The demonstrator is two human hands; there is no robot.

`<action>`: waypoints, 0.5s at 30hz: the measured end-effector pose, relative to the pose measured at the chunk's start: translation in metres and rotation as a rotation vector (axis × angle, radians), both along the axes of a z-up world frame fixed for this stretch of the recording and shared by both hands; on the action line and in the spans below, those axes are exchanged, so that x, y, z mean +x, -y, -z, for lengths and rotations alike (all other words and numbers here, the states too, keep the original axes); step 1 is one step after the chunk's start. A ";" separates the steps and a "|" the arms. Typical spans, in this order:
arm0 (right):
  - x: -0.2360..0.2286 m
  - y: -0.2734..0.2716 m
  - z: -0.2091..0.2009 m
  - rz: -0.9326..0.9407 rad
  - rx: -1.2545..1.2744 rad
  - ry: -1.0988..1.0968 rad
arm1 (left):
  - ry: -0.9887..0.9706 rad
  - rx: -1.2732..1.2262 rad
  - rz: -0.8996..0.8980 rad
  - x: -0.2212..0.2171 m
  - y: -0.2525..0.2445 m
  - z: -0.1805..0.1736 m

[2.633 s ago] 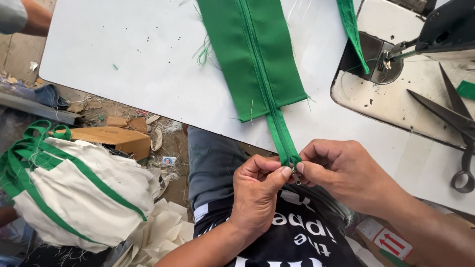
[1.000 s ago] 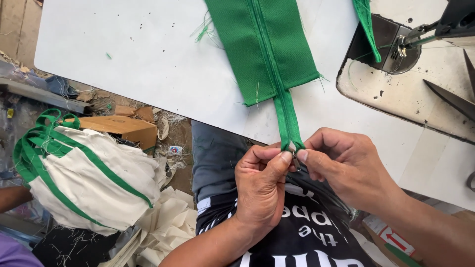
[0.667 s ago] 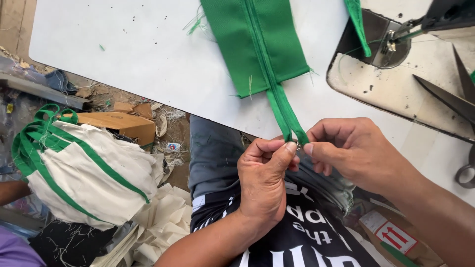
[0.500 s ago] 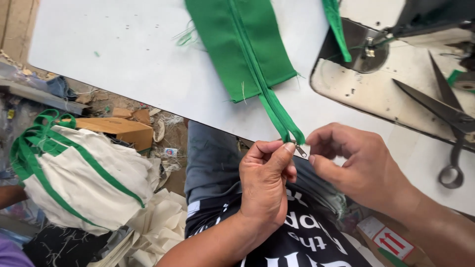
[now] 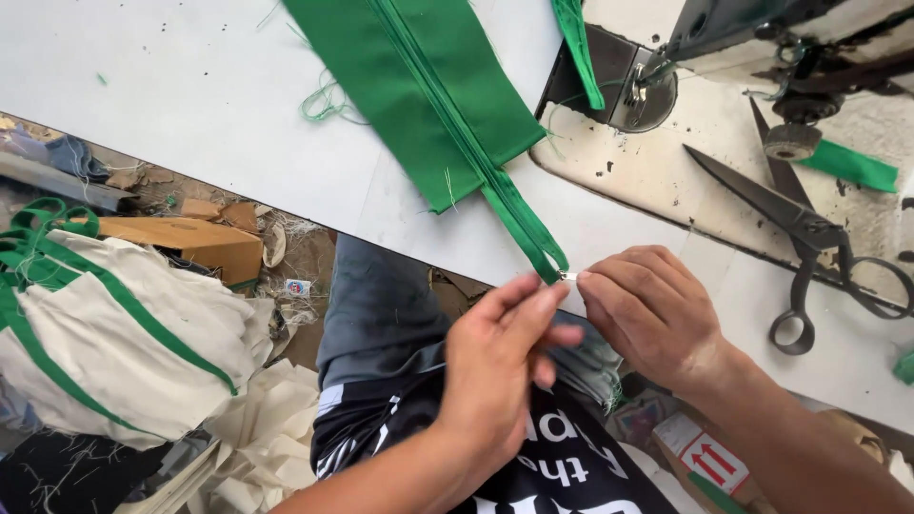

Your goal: Using an industrial sewing machine to assemble green fabric bags and zippers, including trimming excess thread.

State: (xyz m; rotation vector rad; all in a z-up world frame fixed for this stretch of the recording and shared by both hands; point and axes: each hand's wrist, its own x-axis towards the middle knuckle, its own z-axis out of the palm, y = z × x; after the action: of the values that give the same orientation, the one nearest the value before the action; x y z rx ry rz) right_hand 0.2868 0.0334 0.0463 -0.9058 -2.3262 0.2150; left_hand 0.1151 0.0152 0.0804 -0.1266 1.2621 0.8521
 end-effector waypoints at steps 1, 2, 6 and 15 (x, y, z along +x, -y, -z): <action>0.002 -0.001 0.002 -0.002 -0.001 0.002 | 0.002 -0.001 -0.002 -0.015 0.006 -0.001; 0.004 -0.003 0.005 -0.012 -0.005 0.021 | -0.374 0.504 0.259 -0.030 0.012 -0.001; 0.003 -0.006 0.002 -0.051 -0.036 0.044 | -1.170 1.804 0.823 -0.075 -0.029 0.011; -0.009 -0.021 0.008 -0.036 -0.021 0.030 | -1.296 2.116 1.016 -0.085 -0.071 0.047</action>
State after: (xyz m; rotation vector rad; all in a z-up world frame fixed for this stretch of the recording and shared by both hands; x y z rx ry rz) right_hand 0.2780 0.0539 0.0382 -0.8834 -2.3735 0.2434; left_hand 0.0304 0.0862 0.0331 2.7906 0.5817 0.8588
